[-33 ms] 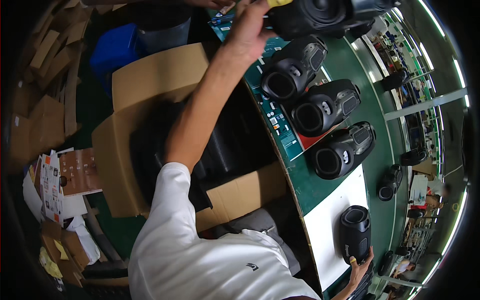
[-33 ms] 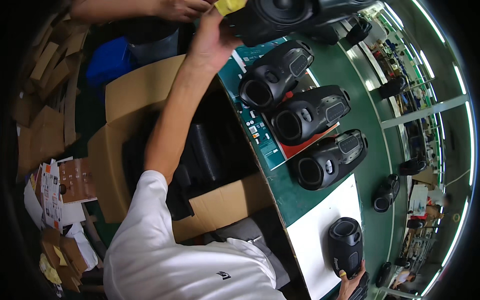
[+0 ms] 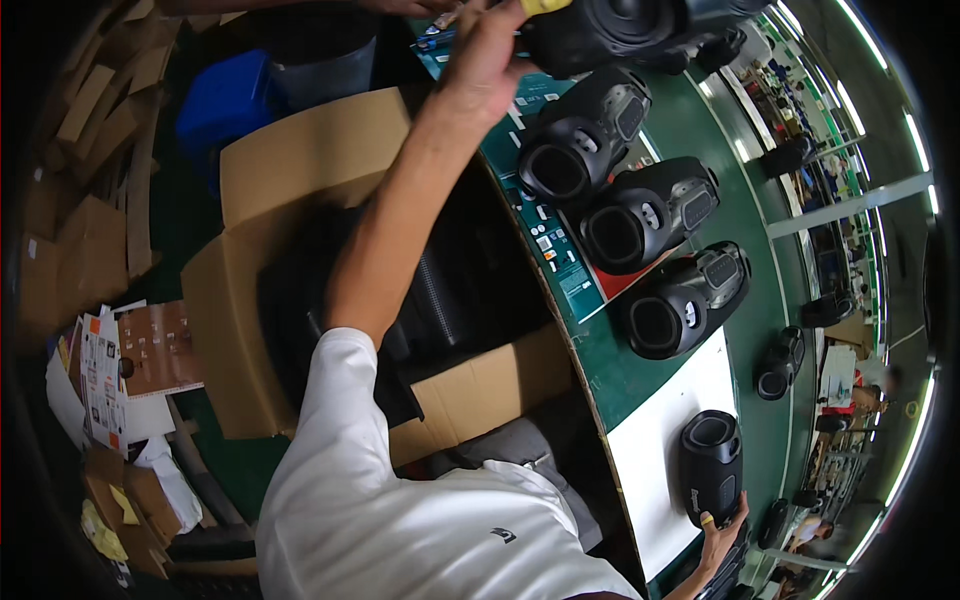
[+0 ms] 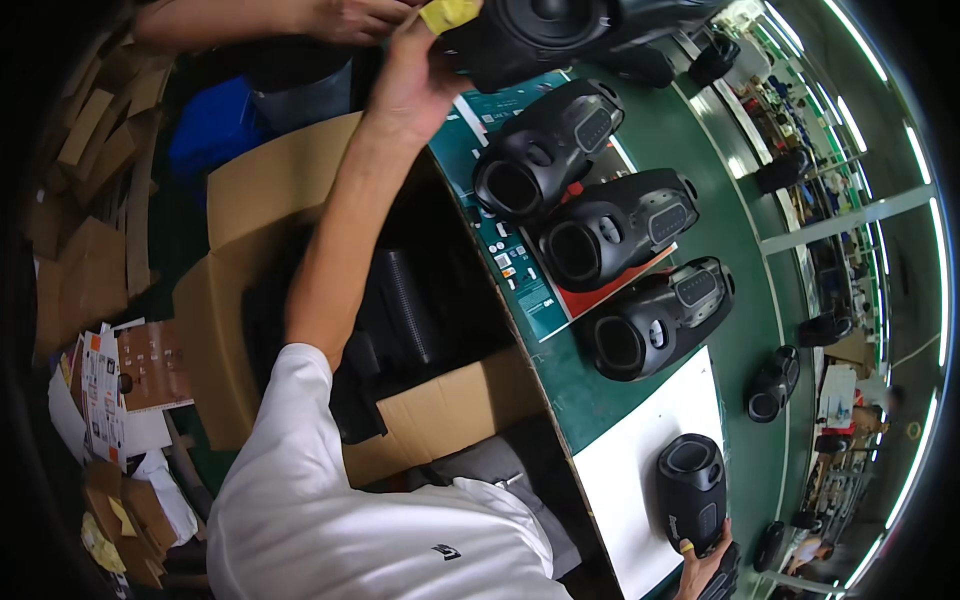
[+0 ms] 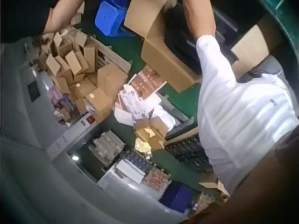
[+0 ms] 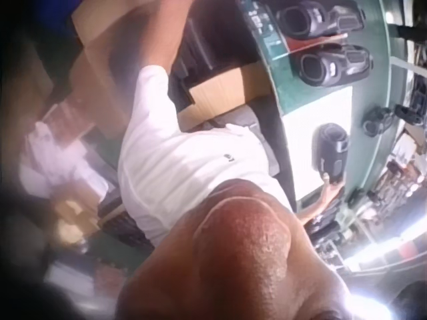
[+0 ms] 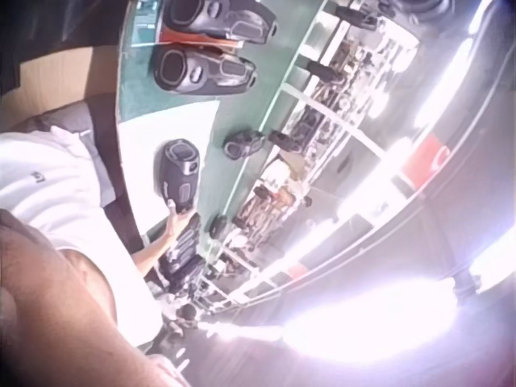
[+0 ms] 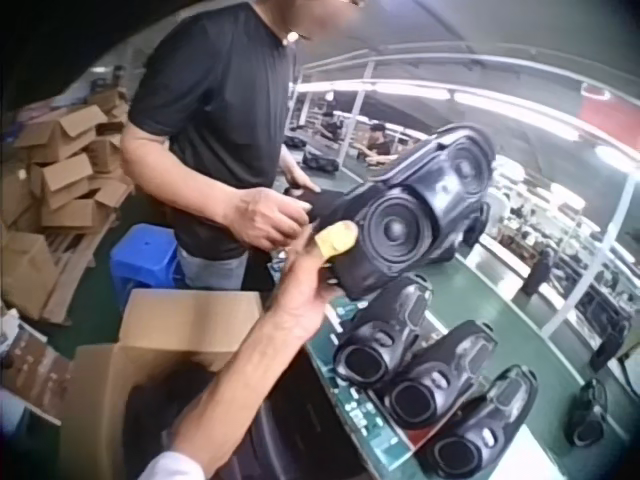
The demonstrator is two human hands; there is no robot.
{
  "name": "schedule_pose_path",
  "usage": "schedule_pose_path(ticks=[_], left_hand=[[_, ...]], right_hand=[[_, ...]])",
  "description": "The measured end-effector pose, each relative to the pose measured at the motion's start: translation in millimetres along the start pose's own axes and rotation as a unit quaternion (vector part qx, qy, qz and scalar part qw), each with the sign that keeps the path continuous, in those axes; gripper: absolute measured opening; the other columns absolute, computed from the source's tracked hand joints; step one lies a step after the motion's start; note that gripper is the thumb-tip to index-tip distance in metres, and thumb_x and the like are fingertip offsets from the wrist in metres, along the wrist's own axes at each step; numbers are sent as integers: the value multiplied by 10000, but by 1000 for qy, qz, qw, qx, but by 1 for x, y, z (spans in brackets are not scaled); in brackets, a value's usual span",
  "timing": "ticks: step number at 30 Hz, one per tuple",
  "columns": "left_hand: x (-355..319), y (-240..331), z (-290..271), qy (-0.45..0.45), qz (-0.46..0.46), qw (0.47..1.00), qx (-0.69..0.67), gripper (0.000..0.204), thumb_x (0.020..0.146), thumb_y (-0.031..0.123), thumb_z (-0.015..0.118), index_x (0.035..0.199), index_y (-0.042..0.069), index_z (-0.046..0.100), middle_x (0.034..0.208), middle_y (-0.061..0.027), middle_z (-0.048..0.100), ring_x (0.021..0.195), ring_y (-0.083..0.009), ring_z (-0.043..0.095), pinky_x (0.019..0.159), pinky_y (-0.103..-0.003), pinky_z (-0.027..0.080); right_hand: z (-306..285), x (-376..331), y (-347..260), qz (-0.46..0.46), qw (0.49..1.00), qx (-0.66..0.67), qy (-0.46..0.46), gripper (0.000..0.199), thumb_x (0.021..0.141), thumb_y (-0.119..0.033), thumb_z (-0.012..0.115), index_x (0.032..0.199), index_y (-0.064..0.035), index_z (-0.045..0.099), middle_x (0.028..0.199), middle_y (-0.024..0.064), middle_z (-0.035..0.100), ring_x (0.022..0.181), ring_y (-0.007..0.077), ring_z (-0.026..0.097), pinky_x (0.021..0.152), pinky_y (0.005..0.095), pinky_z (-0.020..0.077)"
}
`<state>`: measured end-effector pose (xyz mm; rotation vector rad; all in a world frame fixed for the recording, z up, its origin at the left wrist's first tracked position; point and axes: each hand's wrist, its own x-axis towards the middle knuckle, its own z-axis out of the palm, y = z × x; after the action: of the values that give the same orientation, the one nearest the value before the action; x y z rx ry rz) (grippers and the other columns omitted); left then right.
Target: Assembling and inspecting portable wireless speakers on a factory production line.
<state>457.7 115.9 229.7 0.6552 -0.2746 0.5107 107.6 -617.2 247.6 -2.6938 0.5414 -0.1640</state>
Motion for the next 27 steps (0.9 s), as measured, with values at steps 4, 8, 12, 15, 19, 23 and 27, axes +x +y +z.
schedule_pose_path(ticks=[4, 8, 12, 15, 19, 23, 27], left_hand=[[25, -13, -47, 49, 2, 995, 87, 444, 956, 304, 840, 1354, 166, 702, 1280, -31, 727, 1213, -185, 713, 964, -458, 639], [21, -13, -55, 101, 58, 981, 154, 525, 920, 173, 836, 1394, 67, 636, 1218, -91, 746, 1059, -222, 781, 837, -403, 687], [51, -59, -91, 161, 53, 962, 212, 713, 884, 69, 800, 1526, -9, 499, 1405, -175, 639, 1229, -243, 687, 1072, -368, 565], [53, -84, -99, 190, 55, 937, 287, 705, 863, 73, 820, 1498, -28, 531, 1385, -144, 646, 1234, -226, 661, 1093, -349, 522], [64, -2, -49, -85, -319, 904, 272, 728, 904, 234, 842, 1507, -12, 517, 1400, -134, 647, 1247, -260, 665, 1042, -358, 541], [48, -8, -39, -75, -682, 727, 20, 710, 934, 419, 824, 1478, 61, 540, 1242, -126, 728, 1014, -256, 733, 908, -383, 589], [10, -34, -1, -226, -646, 727, 55, 568, 1078, 205, 608, 1584, 35, 414, 1400, -216, 650, 1196, -293, 704, 1047, -414, 564]], right_hand=[[0, 10, 24, -10, 1000, 20, 10, 1015, 733, -203, 862, 1647, -53, 445, 1674, 188, 476, 1579, 352, 407, 1310, 433, 280], [-1, 22, 15, -24, 999, 28, 10, 1009, 686, -110, 802, 1633, -52, 458, 1642, 190, 503, 1545, 343, 436, 1294, 424, 292], [-6, 13, 33, -38, 999, 23, 28, 1040, 722, -244, 866, 1642, -11, 441, 1634, 213, 504, 1544, 357, 440, 1309, 442, 286], [-7, 6, -3, 5, 997, 72, 26, 1002, 766, -264, 997, 1617, -49, 515, 1596, 266, 535, 1490, 435, 490, 1251, 568, 407], [-10, 5, 13, 25, 990, 134, -22, 1052, 780, -168, 989, 1653, -12, 421, 1653, 281, 464, 1535, 438, 461, 1267, 545, 426], [-5, 2, 32, 8, 992, 128, -1, 1043, 752, -220, 1010, 1632, -53, 476, 1596, 233, 546, 1461, 393, 533, 1182, 514, 458], [-4, -5, 52, 11, 997, 45, 58, 1100, 765, -382, 943, 1665, -11, 430, 1650, 216, 502, 1566, 337, 424, 1325, 453, 267]])
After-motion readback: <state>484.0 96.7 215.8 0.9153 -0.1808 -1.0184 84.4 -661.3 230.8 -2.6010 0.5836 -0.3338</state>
